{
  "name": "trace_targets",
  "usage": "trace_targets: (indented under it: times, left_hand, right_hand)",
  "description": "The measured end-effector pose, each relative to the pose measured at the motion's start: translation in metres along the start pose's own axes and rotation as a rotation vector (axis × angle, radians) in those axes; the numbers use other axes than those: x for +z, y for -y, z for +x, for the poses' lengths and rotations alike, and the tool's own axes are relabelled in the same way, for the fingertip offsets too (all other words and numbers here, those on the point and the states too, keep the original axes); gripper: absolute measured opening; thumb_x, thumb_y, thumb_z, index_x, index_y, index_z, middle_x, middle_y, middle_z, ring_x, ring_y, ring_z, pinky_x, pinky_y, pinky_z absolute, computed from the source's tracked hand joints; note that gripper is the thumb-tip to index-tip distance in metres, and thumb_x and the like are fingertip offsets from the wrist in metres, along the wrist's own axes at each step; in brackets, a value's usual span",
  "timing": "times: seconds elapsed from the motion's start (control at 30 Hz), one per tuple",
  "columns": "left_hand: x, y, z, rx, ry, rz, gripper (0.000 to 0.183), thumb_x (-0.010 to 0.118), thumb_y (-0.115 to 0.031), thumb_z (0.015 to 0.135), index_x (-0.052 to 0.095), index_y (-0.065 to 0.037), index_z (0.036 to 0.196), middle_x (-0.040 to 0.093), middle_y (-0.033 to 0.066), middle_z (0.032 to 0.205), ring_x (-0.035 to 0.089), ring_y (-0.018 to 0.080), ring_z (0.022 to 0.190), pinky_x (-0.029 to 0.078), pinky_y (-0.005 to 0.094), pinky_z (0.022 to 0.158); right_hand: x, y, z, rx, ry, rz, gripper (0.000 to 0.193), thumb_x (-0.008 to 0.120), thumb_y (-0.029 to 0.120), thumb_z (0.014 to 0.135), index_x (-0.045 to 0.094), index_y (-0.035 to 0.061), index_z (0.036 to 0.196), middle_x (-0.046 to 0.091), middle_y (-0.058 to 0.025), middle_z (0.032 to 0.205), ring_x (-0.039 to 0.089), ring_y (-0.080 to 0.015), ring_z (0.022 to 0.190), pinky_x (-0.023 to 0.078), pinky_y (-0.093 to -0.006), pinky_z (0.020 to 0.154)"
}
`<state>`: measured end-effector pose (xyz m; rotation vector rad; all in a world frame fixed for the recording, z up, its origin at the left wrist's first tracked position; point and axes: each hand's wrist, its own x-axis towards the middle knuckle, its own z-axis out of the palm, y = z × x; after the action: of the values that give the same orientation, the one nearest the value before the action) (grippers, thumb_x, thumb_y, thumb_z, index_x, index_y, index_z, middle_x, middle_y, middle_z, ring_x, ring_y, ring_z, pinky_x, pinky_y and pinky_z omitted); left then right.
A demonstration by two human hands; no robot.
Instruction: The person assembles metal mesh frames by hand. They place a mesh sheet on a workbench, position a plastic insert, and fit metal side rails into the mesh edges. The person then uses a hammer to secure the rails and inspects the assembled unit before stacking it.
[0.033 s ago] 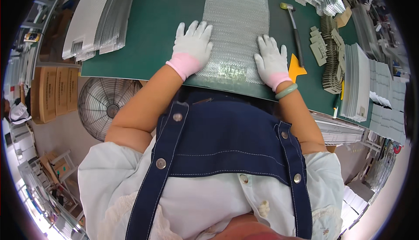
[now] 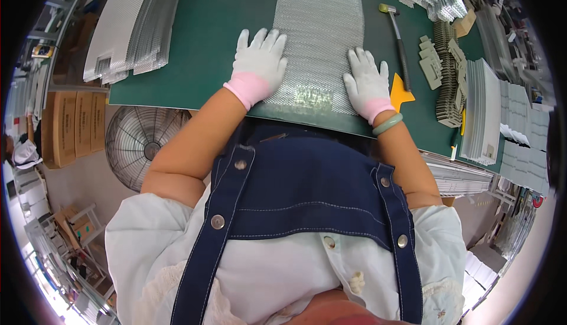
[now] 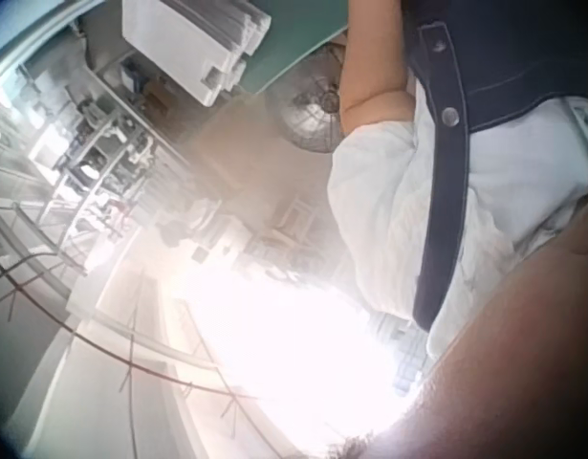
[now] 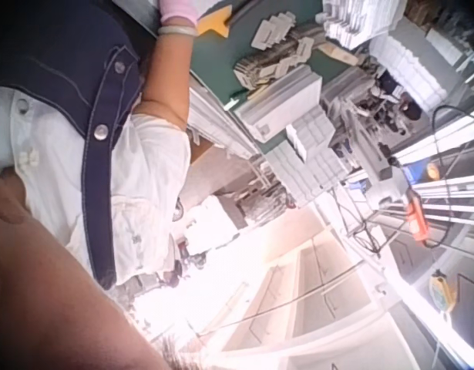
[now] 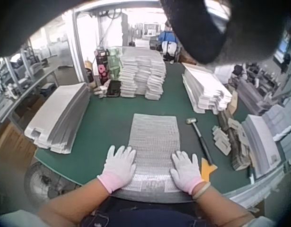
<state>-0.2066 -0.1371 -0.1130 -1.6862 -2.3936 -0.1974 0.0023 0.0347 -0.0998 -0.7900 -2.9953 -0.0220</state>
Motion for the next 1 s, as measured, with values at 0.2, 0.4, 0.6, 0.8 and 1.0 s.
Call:
trace_targets:
  times: [0.2, 0.4, 0.6, 0.8, 1.0]
  left_hand:
    - [-0.037, -0.008, 0.023, 0.003, 0.159, -0.008, 0.052, 0.058, -0.039, 0.087, 0.057, 0.000, 0.121, 0.060, 0.0145, 0.118, 0.057, 0.0312, 0.107, 0.025, 0.0538, 0.113]
    - [-0.042, -0.008, 0.043, 0.036, 0.266, -0.004, 0.055, 0.055, -0.046, 0.088, 0.062, 0.002, 0.114, 0.063, 0.0178, 0.112, 0.059, 0.0302, 0.101, 0.018, 0.0544, 0.116]
    - [-0.053, -0.011, 0.059, 0.014, 0.441, 0.042, 0.056, 0.050, -0.049, 0.092, 0.067, 0.002, 0.106, 0.066, 0.0153, 0.102, 0.061, 0.0287, 0.100, 0.018, 0.0506, 0.117]
    - [-0.055, -0.006, 0.065, -0.005, 0.534, 0.026, 0.054, 0.047, -0.048, 0.094, 0.068, -0.001, 0.110, 0.067, 0.0153, 0.107, 0.061, 0.0273, 0.106, 0.016, 0.0471, 0.119]
    - [-0.054, -0.003, 0.064, 0.000, 0.500, -0.001, 0.051, 0.049, -0.046, 0.094, 0.071, -0.001, 0.105, 0.069, 0.0146, 0.103, 0.063, 0.0280, 0.104, 0.019, 0.0459, 0.119]
  right_hand:
    - [-0.016, -0.005, 0.011, -0.107, -0.026, 0.054, 0.058, 0.057, 0.037, 0.086, 0.048, 0.0069, 0.134, 0.048, -0.0151, 0.138, 0.044, -0.0289, 0.129, 0.029, -0.0560, 0.106]
    - [-0.064, -0.067, 0.069, -0.016, 0.102, 0.494, 0.051, 0.057, 0.047, 0.089, 0.065, 0.0041, 0.115, 0.064, -0.0206, 0.120, 0.059, -0.0373, 0.113, 0.044, -0.0417, 0.099]
    - [-0.144, -0.182, 0.223, 0.394, -0.577, 0.308, 0.051, 0.055, 0.044, 0.091, 0.067, 0.0032, 0.119, 0.067, -0.0228, 0.114, 0.063, -0.0371, 0.109, 0.048, -0.0406, 0.096]
    - [-0.157, -0.205, 0.296, 0.649, -0.060, -0.015, 0.057, 0.058, 0.045, 0.088, 0.063, 0.0007, 0.124, 0.062, -0.0246, 0.125, 0.059, -0.0365, 0.119, 0.044, -0.0411, 0.102]
    - [-0.139, -0.225, 0.315, 0.674, -0.117, 0.051, 0.053, 0.056, 0.040, 0.089, 0.063, -0.0002, 0.124, 0.060, -0.0240, 0.128, 0.055, -0.0368, 0.124, 0.043, -0.0442, 0.104]
